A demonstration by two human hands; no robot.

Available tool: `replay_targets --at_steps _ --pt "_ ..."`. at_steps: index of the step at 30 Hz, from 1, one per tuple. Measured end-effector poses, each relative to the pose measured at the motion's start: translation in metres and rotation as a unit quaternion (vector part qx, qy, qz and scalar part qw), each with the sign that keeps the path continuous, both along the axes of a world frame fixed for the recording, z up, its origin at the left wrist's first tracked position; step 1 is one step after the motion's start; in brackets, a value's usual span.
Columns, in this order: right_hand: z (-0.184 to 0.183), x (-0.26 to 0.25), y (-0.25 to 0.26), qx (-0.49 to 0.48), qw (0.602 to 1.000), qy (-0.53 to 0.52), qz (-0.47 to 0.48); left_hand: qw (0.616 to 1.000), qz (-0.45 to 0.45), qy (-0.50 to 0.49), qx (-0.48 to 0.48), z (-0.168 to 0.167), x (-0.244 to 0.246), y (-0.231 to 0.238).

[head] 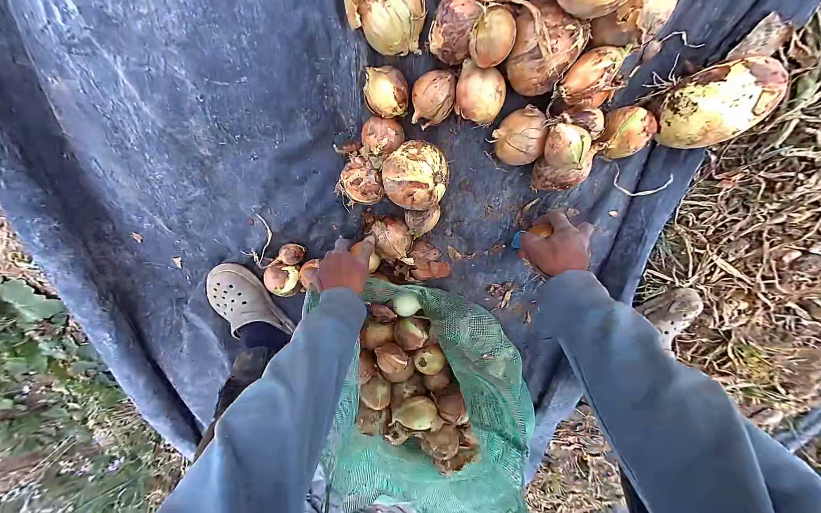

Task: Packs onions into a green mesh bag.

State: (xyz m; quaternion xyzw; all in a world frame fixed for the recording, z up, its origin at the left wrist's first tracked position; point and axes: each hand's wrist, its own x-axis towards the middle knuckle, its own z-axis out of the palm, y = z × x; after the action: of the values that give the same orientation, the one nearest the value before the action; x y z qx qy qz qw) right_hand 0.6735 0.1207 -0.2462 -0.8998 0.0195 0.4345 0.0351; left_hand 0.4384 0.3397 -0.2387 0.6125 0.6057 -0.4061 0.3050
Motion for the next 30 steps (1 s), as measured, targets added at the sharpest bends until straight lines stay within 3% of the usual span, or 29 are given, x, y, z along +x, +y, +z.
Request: replay_targets --at_steps 3,6,10,12,14,17,19,21,22,24,26,28,30 --pt "0.013 -0.015 0.027 0.186 0.971 0.145 -0.046 0.997 -0.016 -0.019 -0.072 -0.012 -0.002 0.015" --pt "0.004 -0.043 0.068 0.238 0.911 0.295 -0.164 0.974 0.108 -0.136 -0.144 -0.023 -0.006 0.024" --pt "-0.038 -0.084 0.107 0.241 0.904 0.287 -0.207 0.947 0.227 -0.152 -0.171 -0.023 0.001 0.014" --pt "-0.033 -0.089 0.110 0.253 0.906 0.277 -0.195 0.950 0.231 -0.154 -0.145 -0.015 0.001 0.006" --pt "-0.004 -0.085 0.098 0.293 0.898 0.280 -0.170 0.952 0.214 -0.179 -0.123 0.009 -0.003 -0.004" --pt "0.072 -0.097 0.044 0.349 0.884 0.281 -0.131 0.952 0.162 -0.232 -0.118 0.084 -0.035 -0.042" --pt "0.115 -0.122 -0.011 0.325 0.890 0.303 -0.100 0.945 0.096 -0.250 -0.188 0.125 -0.074 -0.057" --pt "0.141 -0.138 -0.047 0.265 0.898 0.351 0.026 0.938 -0.002 -0.261 -0.226 0.151 -0.109 -0.043" --pt "0.147 -0.140 -0.051 0.245 0.902 0.342 0.095 0.945 -0.048 -0.266 -0.185 0.154 -0.122 -0.029" --pt "0.147 -0.139 -0.028 0.223 0.931 0.242 0.154 0.960 -0.084 -0.262 -0.042 0.137 -0.141 0.008" --pt "0.126 -0.136 0.024 0.224 0.950 0.123 0.179 0.971 -0.052 -0.227 0.057 0.095 -0.154 0.043" --pt "0.087 -0.140 0.087 0.215 0.945 0.067 0.238 0.975 -0.027 -0.202 0.090 0.049 -0.153 0.060" --pt "0.046 -0.156 0.141 0.147 0.932 0.105 0.315 0.981 -0.077 -0.162 0.076 0.016 -0.139 0.057"
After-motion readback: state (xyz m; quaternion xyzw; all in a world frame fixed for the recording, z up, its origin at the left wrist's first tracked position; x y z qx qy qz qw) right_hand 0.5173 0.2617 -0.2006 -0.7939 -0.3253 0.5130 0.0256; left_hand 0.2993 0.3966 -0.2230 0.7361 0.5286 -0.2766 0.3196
